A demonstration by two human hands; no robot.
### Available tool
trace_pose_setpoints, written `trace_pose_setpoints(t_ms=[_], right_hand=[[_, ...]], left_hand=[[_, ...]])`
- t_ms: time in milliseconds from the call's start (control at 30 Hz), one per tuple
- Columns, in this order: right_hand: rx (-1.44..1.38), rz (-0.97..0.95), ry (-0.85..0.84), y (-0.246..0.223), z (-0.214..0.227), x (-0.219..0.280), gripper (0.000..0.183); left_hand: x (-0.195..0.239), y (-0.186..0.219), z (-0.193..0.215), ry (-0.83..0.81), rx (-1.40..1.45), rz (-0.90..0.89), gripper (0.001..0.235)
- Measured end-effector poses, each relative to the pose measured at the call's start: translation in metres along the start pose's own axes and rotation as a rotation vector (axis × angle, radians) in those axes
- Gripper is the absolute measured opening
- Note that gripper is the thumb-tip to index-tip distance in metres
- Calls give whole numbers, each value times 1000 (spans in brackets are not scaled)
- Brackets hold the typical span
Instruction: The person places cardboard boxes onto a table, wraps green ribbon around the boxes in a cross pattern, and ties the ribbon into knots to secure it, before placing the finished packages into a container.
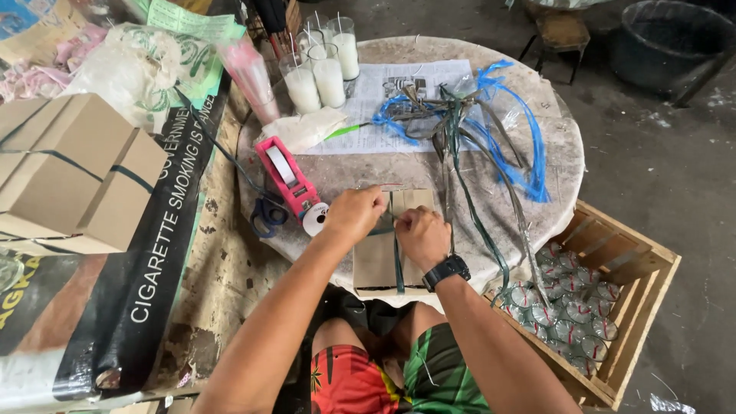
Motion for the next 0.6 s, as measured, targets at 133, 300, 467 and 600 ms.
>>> trace_pose_setpoints(t_ms=[133,300,467,600], right_hand=[[0,-3,-19,1,0,0,20],[32,-10,-24,7,-12,-7,20],[16,-22,-18,6,-6,-4,19],[10,-14,-47,11,-13,-10,20]], left_hand=[[-9,-10,-19,-64,96,305,12],[-12,-9,-27,-125,85,404,19],[5,15,-7,-106,286,505,29],[-1,-3,-32,-112,354,519,35]])
Point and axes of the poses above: each hand's wrist, its own x-axis away from the middle knuckle, its own z-axis out of the back of the hand, y = z × x, the point moved 5 cm from there along -x, towards the middle knuckle, and after that the axes turned 13 degrees about -z, right-handed, at the moved point
